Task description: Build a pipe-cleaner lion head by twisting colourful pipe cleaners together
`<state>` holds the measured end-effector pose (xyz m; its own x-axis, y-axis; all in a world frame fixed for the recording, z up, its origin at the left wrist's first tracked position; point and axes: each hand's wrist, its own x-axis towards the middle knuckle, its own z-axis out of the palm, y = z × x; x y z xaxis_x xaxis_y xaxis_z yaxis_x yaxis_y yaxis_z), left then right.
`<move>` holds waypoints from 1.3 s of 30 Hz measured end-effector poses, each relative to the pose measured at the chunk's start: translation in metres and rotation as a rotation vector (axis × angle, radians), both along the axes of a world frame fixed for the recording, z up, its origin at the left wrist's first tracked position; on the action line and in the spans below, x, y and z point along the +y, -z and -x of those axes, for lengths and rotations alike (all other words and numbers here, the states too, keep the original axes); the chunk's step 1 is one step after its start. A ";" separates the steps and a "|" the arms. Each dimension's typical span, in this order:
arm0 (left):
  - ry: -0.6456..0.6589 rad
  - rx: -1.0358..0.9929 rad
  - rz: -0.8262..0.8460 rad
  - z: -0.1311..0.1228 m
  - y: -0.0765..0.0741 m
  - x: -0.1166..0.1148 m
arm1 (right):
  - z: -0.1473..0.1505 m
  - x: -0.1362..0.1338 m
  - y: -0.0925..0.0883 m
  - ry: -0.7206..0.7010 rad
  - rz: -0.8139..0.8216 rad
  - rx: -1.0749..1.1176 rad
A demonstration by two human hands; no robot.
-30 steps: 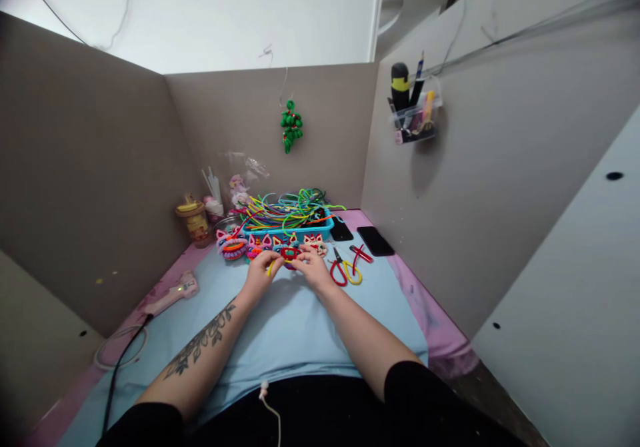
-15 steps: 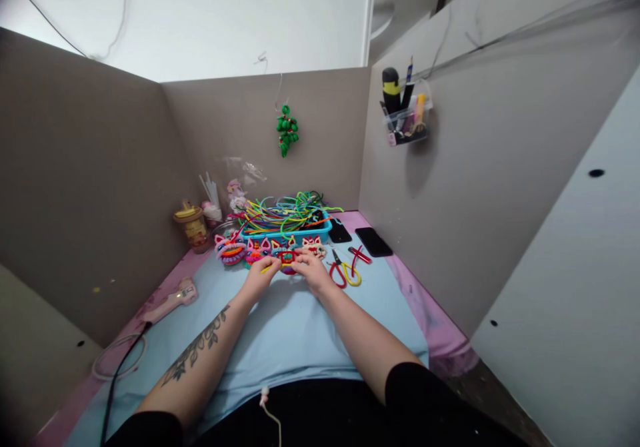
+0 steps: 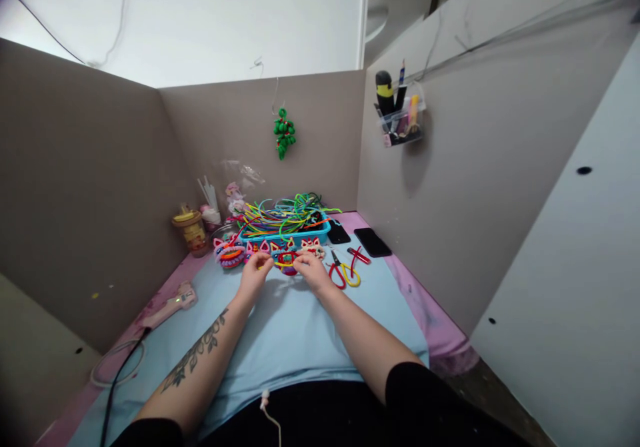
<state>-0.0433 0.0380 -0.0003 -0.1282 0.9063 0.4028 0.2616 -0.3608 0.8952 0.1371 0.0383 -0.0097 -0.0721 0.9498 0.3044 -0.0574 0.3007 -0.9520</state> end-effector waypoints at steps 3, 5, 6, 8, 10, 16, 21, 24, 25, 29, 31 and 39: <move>-0.139 0.022 -0.108 0.008 -0.004 0.001 | -0.001 -0.001 0.001 0.049 -0.107 -0.141; 0.068 0.095 -0.114 0.009 -0.010 -0.004 | -0.002 -0.003 0.000 0.042 -0.175 -0.238; 0.210 0.122 -0.077 0.008 -0.012 -0.007 | -0.002 -0.005 0.000 0.033 -0.210 -0.283; 0.401 0.091 0.044 0.002 -0.014 -0.014 | -0.001 -0.008 -0.001 0.024 -0.278 -0.358; 0.514 0.060 0.180 -0.005 -0.012 -0.019 | 0.000 -0.011 -0.003 0.022 -0.330 -0.406; 0.499 -0.207 0.327 -0.014 0.002 -0.014 | 0.007 -0.018 -0.006 0.073 -0.357 -0.382; 0.325 -0.330 0.225 -0.013 0.004 -0.007 | 0.011 -0.021 -0.006 0.185 -0.243 -0.243; 0.242 -0.339 0.128 -0.012 0.003 -0.004 | 0.016 -0.023 -0.003 0.040 -0.114 -0.097; 0.221 -0.318 0.102 -0.012 0.004 -0.004 | 0.018 -0.023 -0.002 -0.042 -0.055 -0.039; 0.176 -0.221 0.058 -0.013 0.004 -0.006 | 0.027 -0.023 0.001 -0.236 0.163 0.108; 0.197 -0.218 0.072 -0.014 0.002 -0.008 | 0.029 -0.022 0.002 -0.234 0.203 0.139; 0.322 -0.387 0.184 -0.021 -0.001 -0.014 | 0.029 -0.032 -0.001 0.038 -0.045 -0.206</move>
<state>-0.0224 0.0241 0.0007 0.0608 0.9754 0.2120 -0.1984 -0.1964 0.9602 0.1082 0.0064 -0.0083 -0.1015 0.9389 0.3289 0.1497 0.3412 -0.9280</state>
